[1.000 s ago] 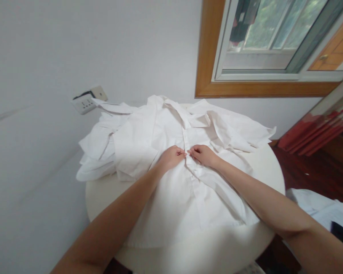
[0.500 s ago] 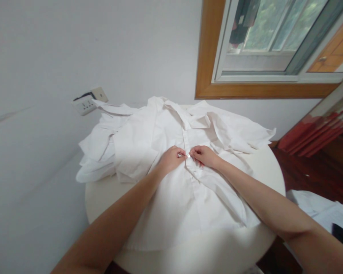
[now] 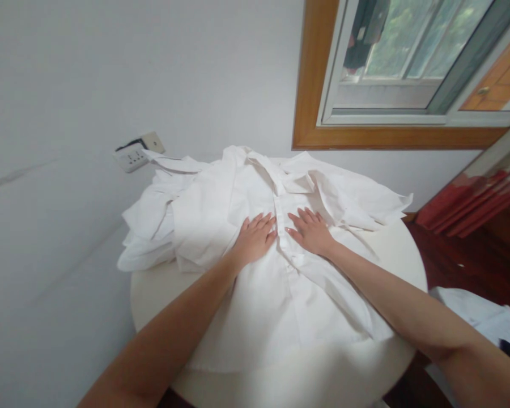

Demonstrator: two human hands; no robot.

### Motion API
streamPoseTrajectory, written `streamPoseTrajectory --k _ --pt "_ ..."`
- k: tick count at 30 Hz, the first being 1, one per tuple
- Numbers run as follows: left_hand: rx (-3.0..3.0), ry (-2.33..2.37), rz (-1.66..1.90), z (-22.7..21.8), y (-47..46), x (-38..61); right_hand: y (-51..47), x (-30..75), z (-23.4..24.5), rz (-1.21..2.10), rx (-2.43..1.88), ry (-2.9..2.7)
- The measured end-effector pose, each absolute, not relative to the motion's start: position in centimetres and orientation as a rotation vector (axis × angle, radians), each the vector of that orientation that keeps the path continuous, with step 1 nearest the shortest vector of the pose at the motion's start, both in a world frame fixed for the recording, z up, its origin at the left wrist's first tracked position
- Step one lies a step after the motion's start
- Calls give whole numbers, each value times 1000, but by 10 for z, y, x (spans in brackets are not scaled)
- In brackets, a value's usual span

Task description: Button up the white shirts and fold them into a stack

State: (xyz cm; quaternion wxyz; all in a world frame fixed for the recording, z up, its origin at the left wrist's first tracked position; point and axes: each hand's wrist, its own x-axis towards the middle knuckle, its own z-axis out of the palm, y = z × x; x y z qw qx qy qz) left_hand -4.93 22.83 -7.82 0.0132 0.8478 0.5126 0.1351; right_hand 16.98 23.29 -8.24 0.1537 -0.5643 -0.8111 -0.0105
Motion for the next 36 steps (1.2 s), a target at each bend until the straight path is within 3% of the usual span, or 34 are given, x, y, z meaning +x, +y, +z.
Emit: streamPoseTrajectory --k 11,18,25,29,36 --pt "2694 1570 371 -77 226 -54 234 188 -80 -10 -1583 -2474" --pt "2759 1291 434 -70 223 -64 236 203 -83 22 -1458 -2497" --pt "2859 1239 415 -72 213 -59 226 208 -73 -32 -1101 -2430" --pt "2800 1452 340 -64 194 -49 226 209 -70 67 -1006 -2460" --pt "2790 1384 429 -72 153 -40 207 208 -45 430 -1127 -2395"
